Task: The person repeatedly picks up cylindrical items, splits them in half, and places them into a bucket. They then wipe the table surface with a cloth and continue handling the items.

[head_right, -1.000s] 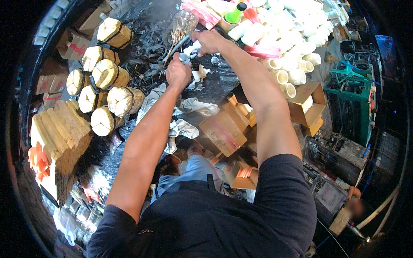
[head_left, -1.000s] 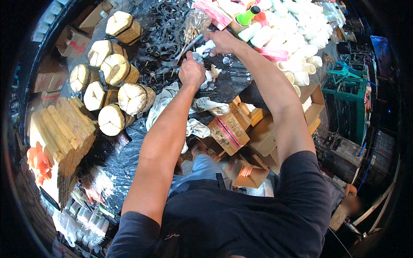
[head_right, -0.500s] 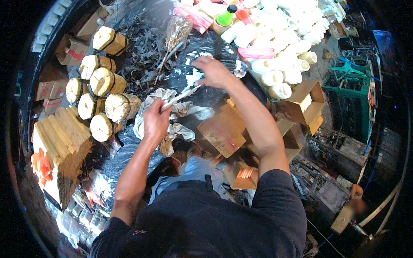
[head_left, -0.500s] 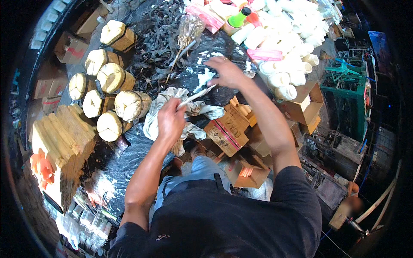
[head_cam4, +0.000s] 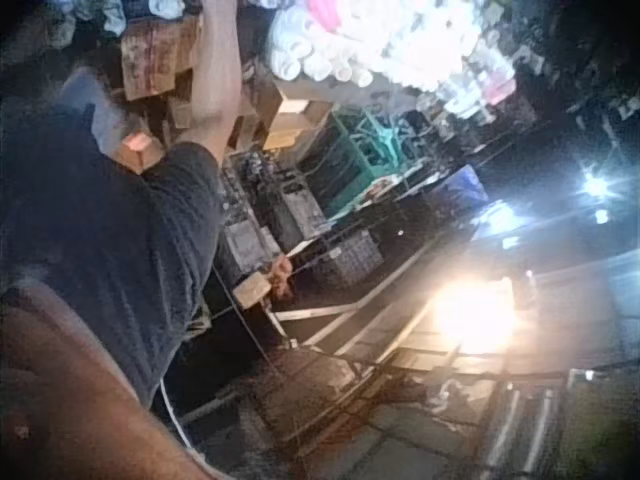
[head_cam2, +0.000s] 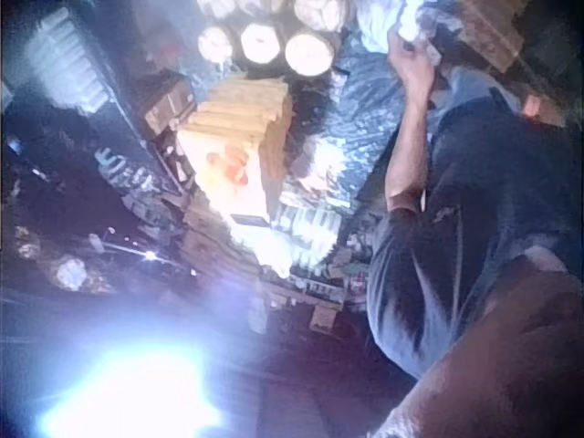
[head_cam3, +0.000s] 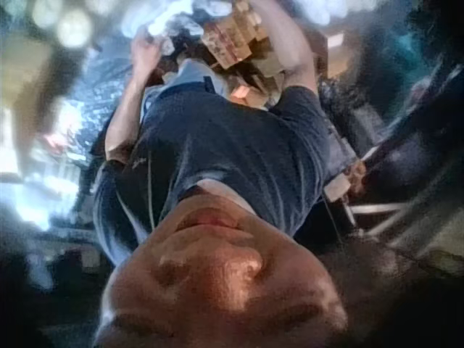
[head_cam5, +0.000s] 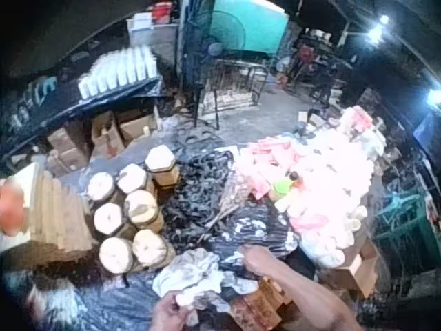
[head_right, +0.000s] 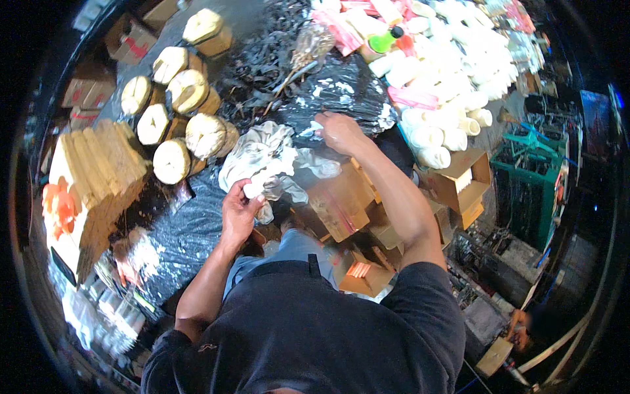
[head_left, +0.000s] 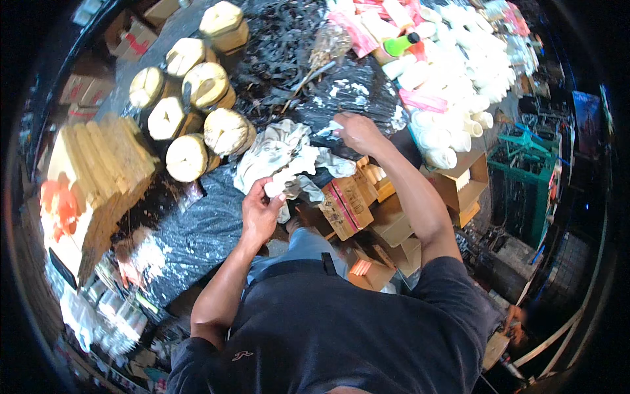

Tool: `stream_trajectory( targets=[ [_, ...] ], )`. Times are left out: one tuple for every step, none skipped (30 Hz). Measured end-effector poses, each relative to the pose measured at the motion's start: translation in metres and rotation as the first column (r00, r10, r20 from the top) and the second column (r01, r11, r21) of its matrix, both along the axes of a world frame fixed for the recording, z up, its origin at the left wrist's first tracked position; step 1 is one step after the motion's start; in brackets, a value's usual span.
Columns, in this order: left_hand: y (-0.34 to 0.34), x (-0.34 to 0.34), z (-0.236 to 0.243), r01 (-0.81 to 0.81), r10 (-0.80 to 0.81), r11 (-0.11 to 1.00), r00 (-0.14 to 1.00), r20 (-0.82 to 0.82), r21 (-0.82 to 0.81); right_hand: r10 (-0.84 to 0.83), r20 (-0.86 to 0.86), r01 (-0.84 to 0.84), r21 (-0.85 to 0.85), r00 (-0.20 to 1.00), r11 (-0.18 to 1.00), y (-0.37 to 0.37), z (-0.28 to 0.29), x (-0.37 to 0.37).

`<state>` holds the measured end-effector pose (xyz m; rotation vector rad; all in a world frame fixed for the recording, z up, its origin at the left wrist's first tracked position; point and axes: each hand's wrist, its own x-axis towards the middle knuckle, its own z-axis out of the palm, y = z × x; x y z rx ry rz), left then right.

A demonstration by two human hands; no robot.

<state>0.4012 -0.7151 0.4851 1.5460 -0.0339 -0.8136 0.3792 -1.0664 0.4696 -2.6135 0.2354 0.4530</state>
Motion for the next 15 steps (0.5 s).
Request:
stream_trajectory(
  targets=[
    [0.001,0.0,0.004,-0.008,0.007,1.0,0.992,-0.125,-0.008,-0.103,0.036,0.103,-0.003,0.994,0.995,0.007,0.01,-0.004],
    [0.004,-0.002,0.004,-0.053,0.043,0.997,0.98,-0.194,-0.049,-0.199,0.074,0.2,-0.001,0.977,0.98,0.014,0.02,-0.007],
    [0.009,-0.006,0.003,-0.109,0.083,0.99,0.962,-0.262,-0.086,-0.286,0.049,0.279,0.119,0.957,0.953,0.021,0.035,-0.009],
    [0.015,-0.009,0.003,-0.17,0.124,0.979,0.937,-0.327,-0.116,-0.364,0.008,0.352,0.238,0.931,0.905,0.031,0.046,-0.013],
    [0.019,-0.015,-0.002,-0.182,0.133,0.974,0.942,-0.307,-0.137,-0.479,-0.067,0.431,0.559,0.875,0.708,0.042,0.036,-0.028],
    [0.024,-0.019,-0.009,-0.124,0.091,0.979,0.976,-0.197,-0.161,-0.545,-0.202,0.461,0.795,0.814,0.394,0.062,0.024,-0.041],
    [0.024,-0.021,0.0,-0.14,0.103,0.971,0.976,-0.191,-0.195,-0.543,-0.177,0.41,0.844,0.821,0.346,0.096,0.024,-0.045],
    [0.025,-0.016,0.021,-0.122,0.087,0.981,0.971,-0.224,-0.149,-0.546,-0.159,0.365,0.884,0.823,0.292,0.13,0.03,-0.049],
    [0.03,-0.018,0.022,-0.062,0.048,0.987,0.994,-0.101,-0.149,-0.472,-0.185,0.362,0.877,0.862,0.317,0.159,0.034,-0.053],
    [0.038,-0.023,0.023,-0.036,0.034,0.99,0.999,-0.015,-0.139,-0.399,-0.205,0.355,0.868,0.894,0.349,0.186,0.038,-0.056],
    [0.045,-0.027,0.025,-0.013,0.022,0.992,0.997,0.072,-0.125,-0.423,-0.246,0.356,0.912,0.872,0.204,0.214,0.028,-0.061],
    [0.057,-0.029,0.028,-0.038,0.042,0.984,0.999,0.023,-0.175,-0.519,-0.247,0.421,0.872,0.818,0.249,0.24,0.024,-0.063],
    [0.07,-0.031,0.032,-0.072,0.067,0.972,0.997,-0.031,-0.224,-0.528,-0.235,0.438,0.847,0.816,0.301,0.26,0.028,-0.056],
    [0.084,-0.032,0.029,-0.11,0.069,0.957,0.985,-0.158,-0.269,-0.548,-0.214,0.452,0.822,0.809,0.346,0.276,0.033,-0.05],
    [0.099,-0.034,0.027,-0.156,0.065,0.938,0.957,-0.283,-0.31,-0.524,-0.162,0.418,0.807,0.836,0.417,0.292,0.029,-0.045]
  ],
)
